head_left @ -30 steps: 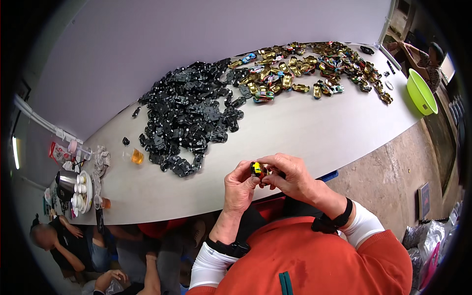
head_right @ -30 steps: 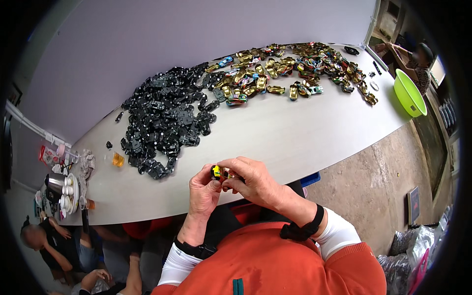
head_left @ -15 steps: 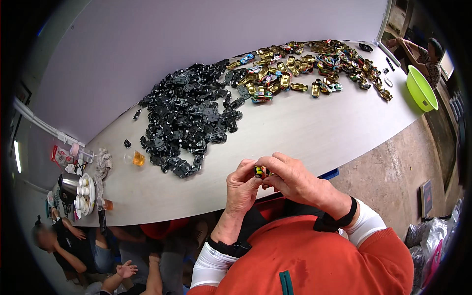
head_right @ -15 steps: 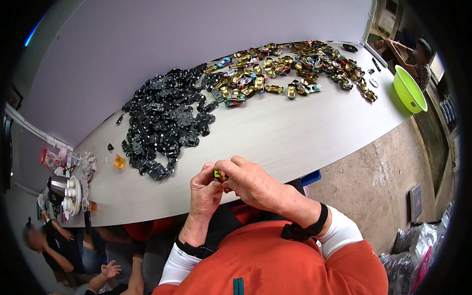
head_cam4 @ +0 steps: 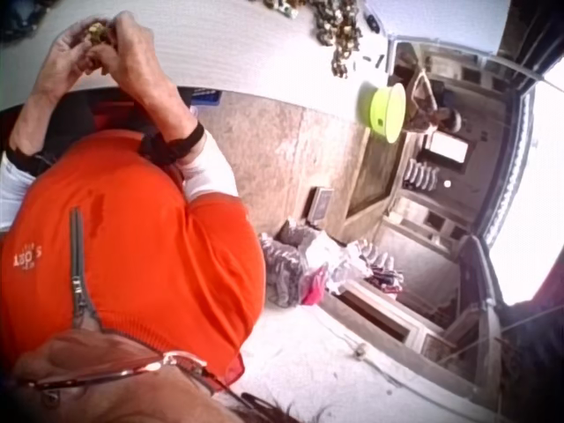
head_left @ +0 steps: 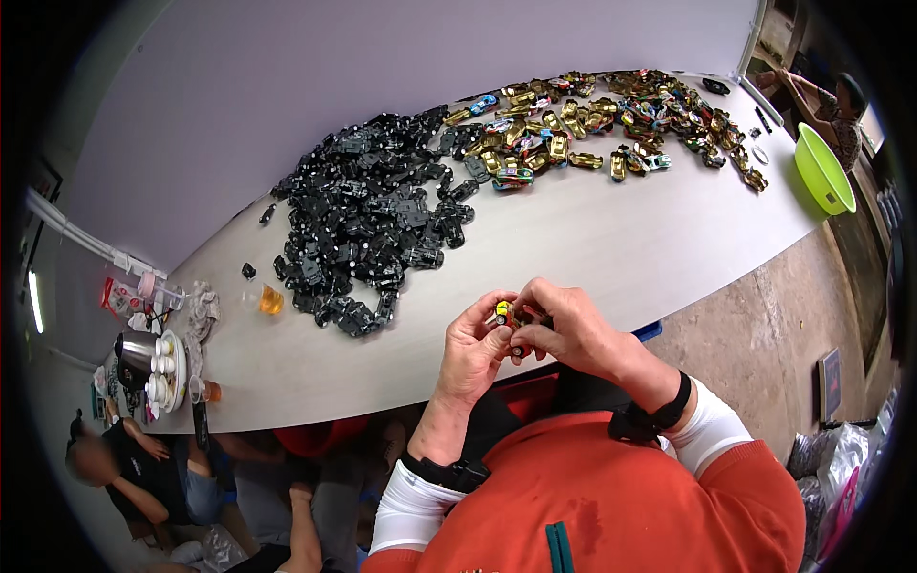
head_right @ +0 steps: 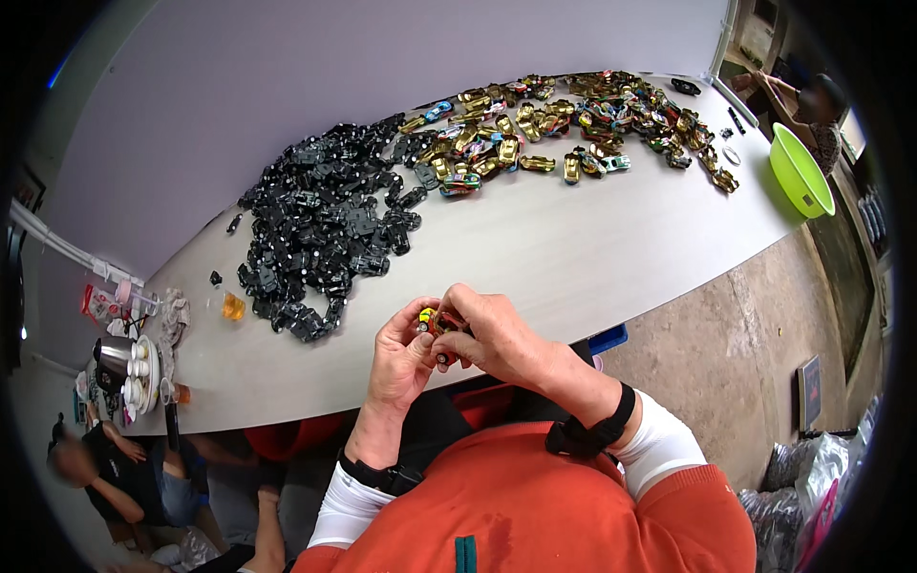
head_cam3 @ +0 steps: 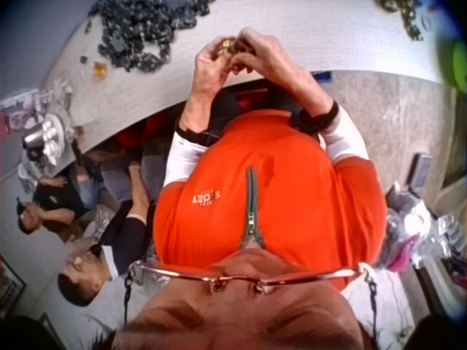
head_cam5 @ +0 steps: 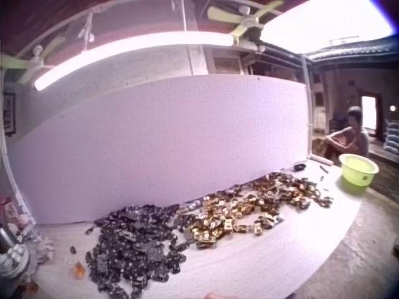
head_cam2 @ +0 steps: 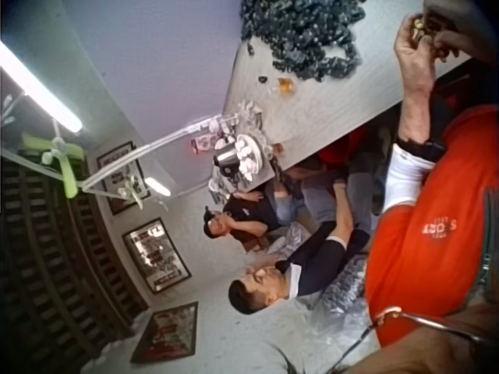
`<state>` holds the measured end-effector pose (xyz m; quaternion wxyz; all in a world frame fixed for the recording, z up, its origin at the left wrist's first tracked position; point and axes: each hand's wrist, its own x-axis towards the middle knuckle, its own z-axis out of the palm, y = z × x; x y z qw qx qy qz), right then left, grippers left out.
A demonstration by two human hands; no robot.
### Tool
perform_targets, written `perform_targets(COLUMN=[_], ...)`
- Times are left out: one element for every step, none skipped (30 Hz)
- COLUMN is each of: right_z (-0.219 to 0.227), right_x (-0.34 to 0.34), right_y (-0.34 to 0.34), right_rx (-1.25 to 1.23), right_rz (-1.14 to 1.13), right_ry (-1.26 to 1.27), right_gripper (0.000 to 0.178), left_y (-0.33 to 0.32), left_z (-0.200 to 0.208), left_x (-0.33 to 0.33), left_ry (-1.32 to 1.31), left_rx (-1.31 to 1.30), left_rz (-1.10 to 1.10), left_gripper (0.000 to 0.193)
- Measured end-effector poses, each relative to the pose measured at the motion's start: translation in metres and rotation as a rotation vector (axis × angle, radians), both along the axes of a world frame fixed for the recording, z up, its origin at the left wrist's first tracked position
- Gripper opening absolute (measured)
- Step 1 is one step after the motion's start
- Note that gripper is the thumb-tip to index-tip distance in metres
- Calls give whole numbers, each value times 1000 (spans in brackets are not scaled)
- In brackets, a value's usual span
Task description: The person assembles small toy cars by hand at a table. They pick up a black chassis and a colored body, fit the two parts together, and place the completed unit on the table. The process is repeated continuously with different colored bodies.
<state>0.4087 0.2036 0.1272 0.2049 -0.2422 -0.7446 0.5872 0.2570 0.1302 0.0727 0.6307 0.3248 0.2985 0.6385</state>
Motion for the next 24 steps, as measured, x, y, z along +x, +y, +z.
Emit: perform_targets(right_z=[-1, -10, -26, -32, -34, -32, -32, -41, -42, -40, -40, -41, -45, -52, -56, -55, -51, -50, -51, -52, -54, -57, -62, -65], right_x=[0, -1, -2, -4, -1, 3, 7, 9, 9, 8, 6, 5, 5, 4, 3, 4, 5, 5, 4, 3, 2, 1, 0, 0], right_y=[1, 3, 8, 10, 9, 7, 5, 10, 9, 5, 2, 2, 4, 6, 7, 7, 7, 7, 7, 7, 7, 7, 8, 9], right_rx=[-34, 39, 112, 187, 154, 121, 86, 426, 363, 297, 231, 141, 46, -50, -146, -168, -190, -212, -122, -31, 60, 114, 168, 223], right_rz=[21, -17, -56, -91, -115, -139, -164, -130, -124, -123, -122, -91, -97, -101, -105, -100, -94, -88, -113, -137, -162, -188, -216, -244], right_ry=[-26, 33, 91, 151, 128, 105, 82, 83, 71, 59, 47, 28, 68, 110, 151, 128, 104, 81, 33, -15, -63, -38, -13, 12], right_gripper=[18, 18, 19, 19, 19, 18, 18, 20, 20, 19, 19, 21, 20, 20, 20, 19, 18, 17, 16, 15, 14, 14, 14, 14], left_y=[0, 0, 1, 2, 1, -1, -2, -3, -2, -2, -1, -2, -2, -4, -4, -5, -4, -2, -2, -2, -1, -1, 0, 2], left_z=[-4, -6, -8, -13, -18, -24, -27, -24, -26, -29, -30, -29, -29, -29, -28, -29, -28, -26, -24, -25, -27, -28, -26, -22], left_x=[-1, -1, -2, -5, -8, -10, -10, -7, -8, -9, -9, -3, -3, -3, -3, -3, -1, 1, 3, 8, 14, 18, 19, 21], left_ry=[-49, -97, -145, -167, -200, -233, -267, -267, -232, -197, -162, -82, -55, -28, -1, -2, 16, 34, 54, 151, 249, 347, 329, 311], left_rx=[-7, -13, -18, -11, -11, -12, -14, -59, -79, -104, -128, -188, -192, -197, -201, -230, -236, -241, -248, -207, -165, -120, -136, -152], left_rz=[15, 30, 44, 60, 90, 120, 150, 218, 220, 218, 215, 282, 290, 299, 307, 324, 323, 321, 324, 401, 476, 548, 548, 548], left_gripper=[35, 32, 30, 26, 26, 26, 26, 23, 22, 20, 19, 19, 19, 19, 20, 21, 21, 21, 20, 20, 20, 20, 20, 20])
